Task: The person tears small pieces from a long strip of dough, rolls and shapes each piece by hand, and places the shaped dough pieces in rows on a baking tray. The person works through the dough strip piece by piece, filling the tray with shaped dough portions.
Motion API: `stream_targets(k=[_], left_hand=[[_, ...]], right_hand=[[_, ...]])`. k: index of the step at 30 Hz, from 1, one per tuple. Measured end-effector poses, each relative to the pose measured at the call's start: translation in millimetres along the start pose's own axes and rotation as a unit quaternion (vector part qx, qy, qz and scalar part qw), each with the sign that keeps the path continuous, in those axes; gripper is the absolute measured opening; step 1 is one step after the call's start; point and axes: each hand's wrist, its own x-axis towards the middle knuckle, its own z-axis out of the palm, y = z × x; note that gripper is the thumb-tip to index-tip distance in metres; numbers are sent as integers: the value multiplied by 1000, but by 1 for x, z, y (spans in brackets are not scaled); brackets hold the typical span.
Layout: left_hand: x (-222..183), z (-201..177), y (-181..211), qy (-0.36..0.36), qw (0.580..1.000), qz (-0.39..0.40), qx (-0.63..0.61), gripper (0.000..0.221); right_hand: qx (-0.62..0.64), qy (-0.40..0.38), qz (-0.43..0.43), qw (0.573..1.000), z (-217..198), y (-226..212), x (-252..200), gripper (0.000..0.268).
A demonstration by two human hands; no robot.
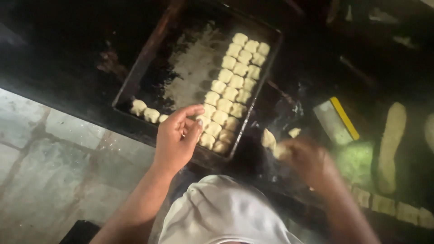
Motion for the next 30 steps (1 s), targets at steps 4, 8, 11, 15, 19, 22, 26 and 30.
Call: stream_targets(k=[4, 8, 11, 15, 19, 22, 26, 30], left_hand=[[13, -26, -3, 12, 1000, 0, -5, 30], [20, -49, -13, 18, 999, -34, 5, 28], [31, -60, -7, 20, 998, 35, 55, 26], [36, -66, -6, -3, 1000, 7, 21, 26], [49, -72, 0, -5, 997, 43, 70, 25], [49, -57, 2, -29, 997, 51, 56, 28], [47, -24, 14, -76, 993, 44, 79, 30], [33, 19, 12, -136, 987, 56, 57, 30]], right_hand=[[-26, 169, -160, 972, -43, -77, 60, 27], [-6, 405, -307, 861, -72, -124, 127, 23], [-19, 461, -317, 829, -67, -104, 201, 22], [-162, 375, -191, 893, -13, -71, 259, 31], [-123, 308, -194, 923, -1, -76, 213, 35], [-72, 272, -148, 948, -11, -45, 153, 23], [-102, 275, -119, 948, -42, 13, 77, 19], [-108, 257, -15, 960, -54, 78, -19, 23]])
